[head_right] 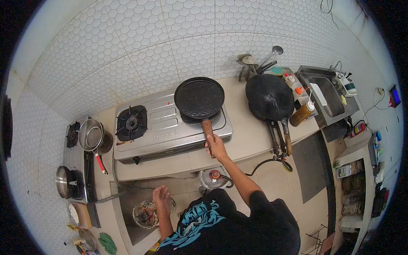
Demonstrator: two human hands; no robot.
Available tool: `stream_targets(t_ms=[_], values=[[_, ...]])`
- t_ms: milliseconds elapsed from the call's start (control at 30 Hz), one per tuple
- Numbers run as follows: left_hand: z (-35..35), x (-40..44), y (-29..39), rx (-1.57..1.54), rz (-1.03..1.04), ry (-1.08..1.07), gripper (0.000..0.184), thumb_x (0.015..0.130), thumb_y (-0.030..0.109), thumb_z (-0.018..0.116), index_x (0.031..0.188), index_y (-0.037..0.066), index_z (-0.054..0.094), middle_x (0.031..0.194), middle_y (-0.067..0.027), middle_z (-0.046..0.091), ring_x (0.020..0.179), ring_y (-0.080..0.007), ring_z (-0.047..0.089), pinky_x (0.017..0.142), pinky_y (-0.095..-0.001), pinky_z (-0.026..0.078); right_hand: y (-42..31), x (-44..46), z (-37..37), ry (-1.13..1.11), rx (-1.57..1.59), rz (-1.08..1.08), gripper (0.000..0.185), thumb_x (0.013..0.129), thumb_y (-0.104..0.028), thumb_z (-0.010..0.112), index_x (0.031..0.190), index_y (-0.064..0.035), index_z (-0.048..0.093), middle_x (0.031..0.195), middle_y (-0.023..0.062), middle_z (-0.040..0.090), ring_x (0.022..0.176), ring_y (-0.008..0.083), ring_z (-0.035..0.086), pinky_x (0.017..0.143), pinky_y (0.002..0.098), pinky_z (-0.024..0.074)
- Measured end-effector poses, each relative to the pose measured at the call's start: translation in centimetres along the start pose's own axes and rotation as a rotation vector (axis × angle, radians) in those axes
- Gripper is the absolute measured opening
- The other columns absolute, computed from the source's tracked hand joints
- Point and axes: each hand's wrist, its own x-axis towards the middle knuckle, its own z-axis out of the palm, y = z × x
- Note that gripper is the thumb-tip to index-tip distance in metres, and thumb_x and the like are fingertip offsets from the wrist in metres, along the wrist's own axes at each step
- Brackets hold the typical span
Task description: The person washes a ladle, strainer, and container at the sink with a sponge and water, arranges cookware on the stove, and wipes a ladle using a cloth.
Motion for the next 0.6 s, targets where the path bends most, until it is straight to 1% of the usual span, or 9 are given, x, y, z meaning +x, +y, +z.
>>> stream_targets(t_ms=[200, 267, 400, 467, 500, 533, 567, 600], values=[[-0.2, 0.2, -0.5, -0.009, -0.008, 0.016, 0.020, 0.091, 0.031, 0.053, 0.099, 0.013, 0.052, 0.112, -0.0072, 0.057, 0.101, -0.0240, 0.056, 0.082, -0.0363, 0.042, 1.2, 0.8, -0.6, -0.010, 0.000, 0.012, 0.033, 0.096, -0.035, 0.043, 0.093, -0.0030, 0.048, 0.066, 0.0050, 0.055, 0.043, 0.0123, 0.050, 0.040, 0.0270, 0.0418], [-0.2, 0.1, -0.5, -0.008, -0.010, 0.013, 0.020, 0.091, 0.031, 0.053, 0.099, 0.013, 0.053, 0.112, -0.0074, 0.057, 0.101, -0.0242, 0.056, 0.083, -0.0362, 0.042, 1.5, 1.0, -0.9, -0.034, 0.009, 0.037, 0.037, 0.096, -0.038, 0.043, 0.101, -0.0022, 0.049, 0.069, 0.0062, 0.057, 0.046, 0.0137, 0.053, 0.044, 0.0265, 0.0441], [-0.7, 0.2, -0.7, -0.014, -0.012, 0.048, 0.020, 0.091, 0.031, 0.053, 0.099, 0.012, 0.053, 0.112, -0.0077, 0.057, 0.101, -0.0243, 0.056, 0.083, -0.0362, 0.041, 1.2, 0.9, -1.1, -0.075, -0.019, 0.048, 0.039, 0.096, -0.040, 0.042, 0.103, -0.0018, 0.049, 0.073, 0.0074, 0.060, 0.050, 0.0140, 0.055, 0.047, 0.0265, 0.0461], [-1.2, 0.3, -0.9, -0.022, -0.002, 0.028, 0.020, 0.091, 0.031, 0.054, 0.099, 0.012, 0.053, 0.111, -0.0072, 0.057, 0.102, -0.0233, 0.056, 0.083, -0.0364, 0.041, 0.9, 0.9, -1.1, -0.002, -0.074, 0.072, 0.042, 0.096, -0.041, 0.042, 0.107, -0.0019, 0.049, 0.077, 0.0097, 0.061, 0.054, 0.0148, 0.058, 0.050, 0.0273, 0.0484], [-1.5, 0.3, -0.9, -0.040, 0.014, 0.062, 0.020, 0.091, 0.031, 0.054, 0.099, 0.012, 0.053, 0.111, -0.0072, 0.057, 0.102, -0.0233, 0.056, 0.083, -0.0364, 0.041, 3.1, 2.3, -1.7, 0.097, -0.225, -0.119, 0.044, 0.096, -0.041, 0.043, 0.110, -0.0004, 0.049, 0.081, 0.0122, 0.062, 0.061, 0.0180, 0.061, 0.056, 0.0294, 0.0499], [-1.7, 0.3, -0.7, -0.049, 0.021, 0.060, 0.019, 0.091, 0.030, 0.054, 0.098, 0.012, 0.053, 0.111, -0.0067, 0.058, 0.101, -0.0227, 0.056, 0.082, -0.0355, 0.042, 2.9, 2.0, -1.9, 0.239, -0.589, -0.401, 0.046, 0.095, -0.039, 0.044, 0.113, 0.0023, 0.049, 0.085, 0.0145, 0.062, 0.073, 0.0221, 0.062, 0.066, 0.0332, 0.0497], [-2.0, 0.3, -0.5, -0.059, 0.029, 0.059, 0.018, 0.092, 0.030, 0.054, 0.097, 0.013, 0.053, 0.111, -0.0062, 0.058, 0.100, -0.0222, 0.057, 0.081, -0.0346, 0.043, 0.5, 0.6, -1.1, 0.199, -0.557, -0.317, 0.047, 0.095, -0.037, 0.046, 0.116, 0.0044, 0.048, 0.094, 0.0161, 0.062, 0.085, 0.0244, 0.060, 0.076, 0.0348, 0.0473], [-2.3, 0.1, -0.1, -0.078, 0.047, 0.099, 0.018, 0.092, 0.030, 0.054, 0.097, 0.013, 0.053, 0.111, -0.0062, 0.058, 0.100, -0.0222, 0.057, 0.081, -0.0346, 0.043, -0.1, 0.6, -1.0, 0.226, -0.609, -0.405, 0.046, 0.094, -0.035, 0.047, 0.118, 0.0043, 0.048, 0.103, 0.0193, 0.059, 0.096, 0.0269, 0.057, 0.085, 0.0365, 0.0440]])
